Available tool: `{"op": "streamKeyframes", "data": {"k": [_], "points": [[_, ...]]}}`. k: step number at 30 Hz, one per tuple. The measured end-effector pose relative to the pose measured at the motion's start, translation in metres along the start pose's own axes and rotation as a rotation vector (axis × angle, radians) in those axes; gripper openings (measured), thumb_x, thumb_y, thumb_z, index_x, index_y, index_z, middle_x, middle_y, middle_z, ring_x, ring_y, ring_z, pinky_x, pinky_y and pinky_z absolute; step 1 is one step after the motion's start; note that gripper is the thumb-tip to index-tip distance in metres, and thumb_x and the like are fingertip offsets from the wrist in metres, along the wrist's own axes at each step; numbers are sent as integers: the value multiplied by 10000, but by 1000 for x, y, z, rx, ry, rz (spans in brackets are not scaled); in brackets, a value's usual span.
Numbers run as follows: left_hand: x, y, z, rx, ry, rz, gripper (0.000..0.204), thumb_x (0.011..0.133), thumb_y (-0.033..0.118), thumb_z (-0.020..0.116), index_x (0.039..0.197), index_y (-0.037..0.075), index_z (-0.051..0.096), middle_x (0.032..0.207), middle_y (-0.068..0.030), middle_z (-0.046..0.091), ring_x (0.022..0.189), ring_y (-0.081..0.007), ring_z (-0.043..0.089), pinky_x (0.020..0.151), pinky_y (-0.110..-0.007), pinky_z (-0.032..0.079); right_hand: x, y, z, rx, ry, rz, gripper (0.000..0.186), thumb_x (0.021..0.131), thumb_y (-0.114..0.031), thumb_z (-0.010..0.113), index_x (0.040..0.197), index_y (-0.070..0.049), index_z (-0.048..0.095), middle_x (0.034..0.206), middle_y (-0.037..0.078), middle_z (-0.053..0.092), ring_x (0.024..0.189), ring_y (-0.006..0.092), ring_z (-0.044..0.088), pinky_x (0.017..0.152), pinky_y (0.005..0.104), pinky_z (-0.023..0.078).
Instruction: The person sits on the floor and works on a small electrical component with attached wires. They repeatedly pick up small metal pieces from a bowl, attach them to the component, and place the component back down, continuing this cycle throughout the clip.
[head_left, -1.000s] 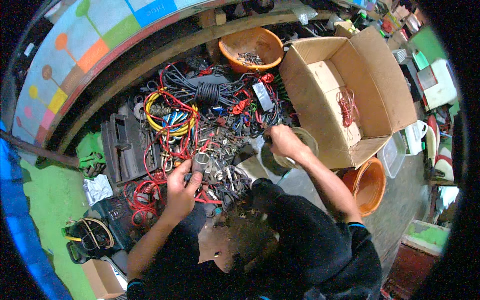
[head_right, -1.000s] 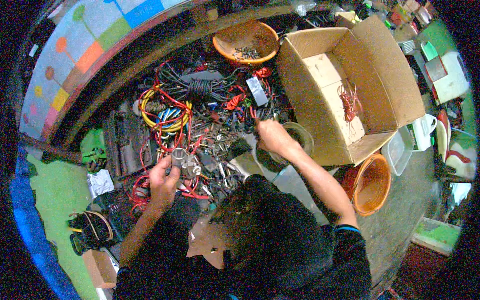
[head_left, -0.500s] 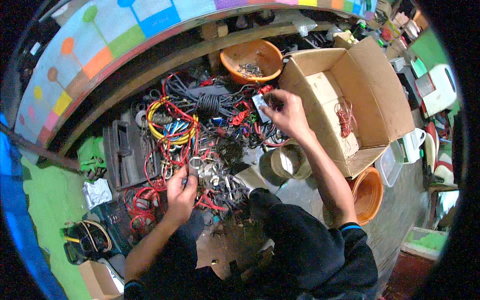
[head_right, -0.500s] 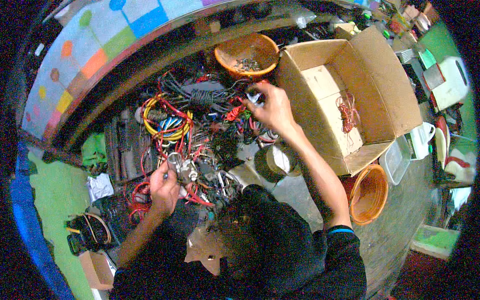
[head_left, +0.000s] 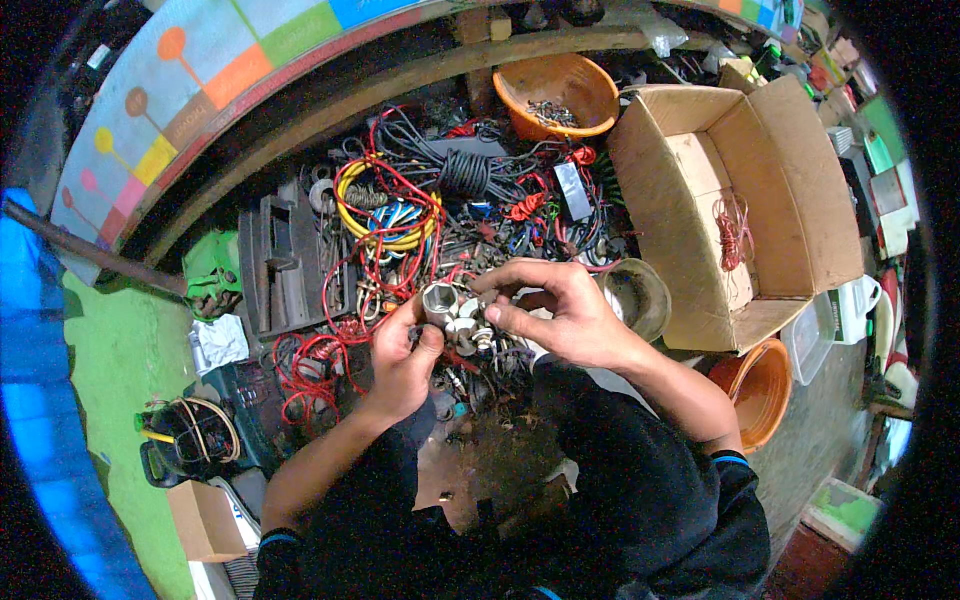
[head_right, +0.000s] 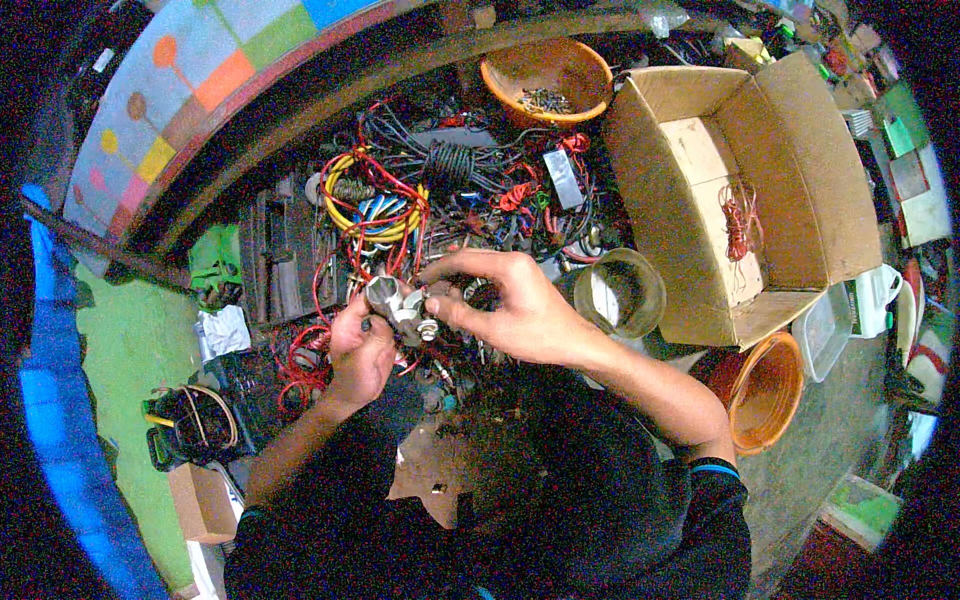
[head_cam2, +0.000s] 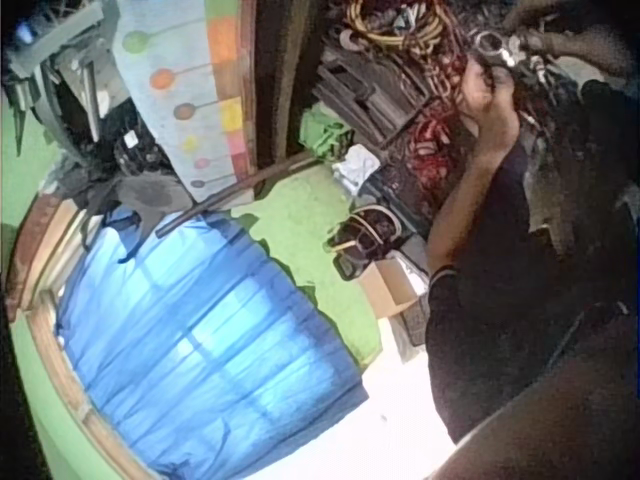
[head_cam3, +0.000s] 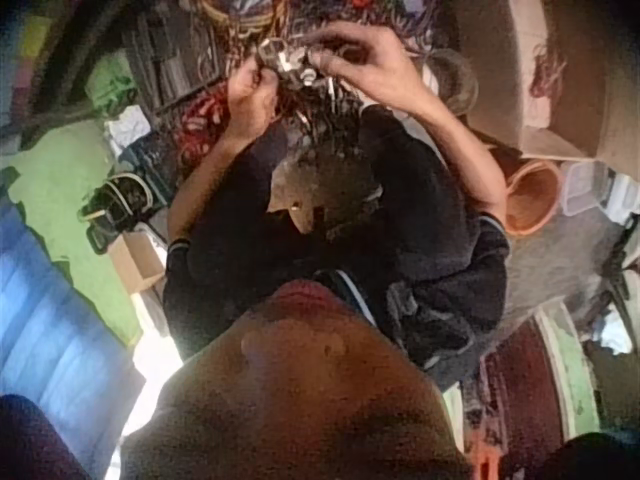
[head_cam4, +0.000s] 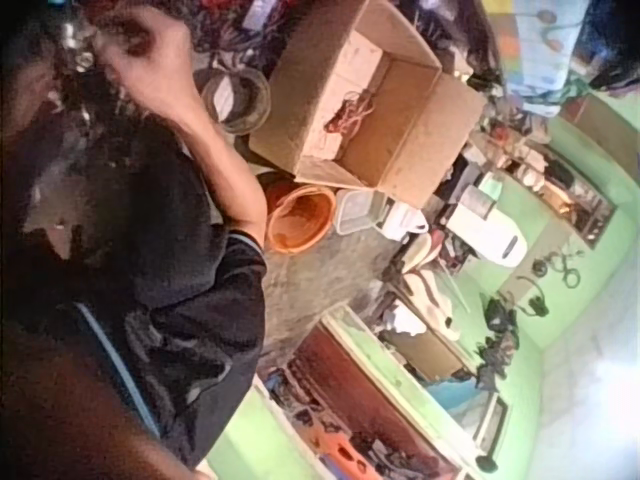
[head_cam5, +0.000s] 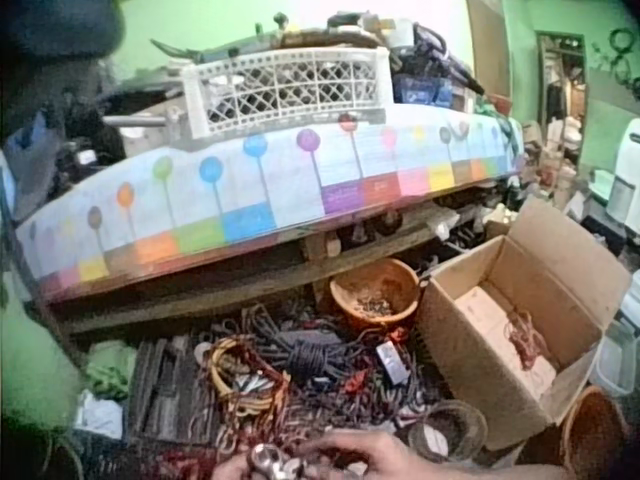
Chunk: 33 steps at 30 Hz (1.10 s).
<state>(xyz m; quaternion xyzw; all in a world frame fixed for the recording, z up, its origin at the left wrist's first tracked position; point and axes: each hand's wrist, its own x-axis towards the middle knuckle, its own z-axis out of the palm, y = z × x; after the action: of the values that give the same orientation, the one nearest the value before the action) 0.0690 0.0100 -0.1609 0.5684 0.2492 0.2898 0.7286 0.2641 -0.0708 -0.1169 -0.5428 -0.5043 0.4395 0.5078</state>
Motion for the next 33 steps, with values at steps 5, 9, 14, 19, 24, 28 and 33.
{"op": "streamKeyframes", "data": {"k": [5, 9, 14, 19, 24, 28, 33], "points": [[-4, 6, -6, 357, -18, 113, 475, 919, 351, 581, 1178, -45, 533, 1042, -98, 624, 960, -167, 581, 860, -294, 448, -3, 1, -1, -116, 13, 27, 217, 789, -171, 715, 950, -26, 694, 840, 116, 684, 787, 167, 642, 732, 319, 496], [-3, 11, -3, 543, -43, 150, 412, 894, 238, 624, 1169, -54, 528, 1034, -132, 617, 961, -204, 593, 868, -312, 454, -7, 0, 1, -151, 60, 127, 185, 783, -127, 738, 918, -8, 695, 760, 47, 665, 692, 88, 593, 643, 231, 478], [-2, 7, 8, 584, -55, 222, 348, 850, 95, 644, 1131, -72, 525, 1037, -157, 600, 967, -232, 600, 865, -328, 459, -11, 16, 11, -217, 191, 73, 132, 759, -52, 705, 869, 9, 668, 756, 78, 675, 700, 115, 605, 650, 282, 477], [-1, 2, 13, 584, -38, 244, 347, 854, 99, 632, 1134, -75, 525, 1006, -173, 605, 940, -261, 618, 847, -333, 468, -12, 27, 10, -274, 296, -74, 88, 735, 13, 657, 822, 18, 643, 744, 110, 637, 705, 190, 611, 659, 314, 473], [-5, 4, 6, 555, 31, 214, 312, 909, 137, 574, 1144, -63, 533, 988, -122, 626, 916, -188, 604, 829, -305, 467, -8, 53, -23, -860, 447, -347, 349, 568, 125, 565, 893, 5, 610, 797, 159, 566, 768, 325, 561, 674, 397, 455], [-4, 7, -12, 440, 132, 117, 308, 928, 146, 553, 1166, -48, 528, 998, -50, 609, 910, -116, 556, 817, -259, 447, -17, 85, -69, -804, 457, 21, 225, 672, 42, 606, 897, 33, 612, 856, 206, 594, 853, 390, 575, 755, 434, 466], [-1, 4, -10, 336, 103, 51, 337, 927, 144, 550, 1203, -46, 509, 1026, -29, 591, 894, -86, 524, 806, -228, 425, -21, 149, -67, -942, 127, 225, 134, 605, -3, 644, 692, 73, 577, 777, 293, 607, 764, 442, 615, 712, 481, 511]]}}
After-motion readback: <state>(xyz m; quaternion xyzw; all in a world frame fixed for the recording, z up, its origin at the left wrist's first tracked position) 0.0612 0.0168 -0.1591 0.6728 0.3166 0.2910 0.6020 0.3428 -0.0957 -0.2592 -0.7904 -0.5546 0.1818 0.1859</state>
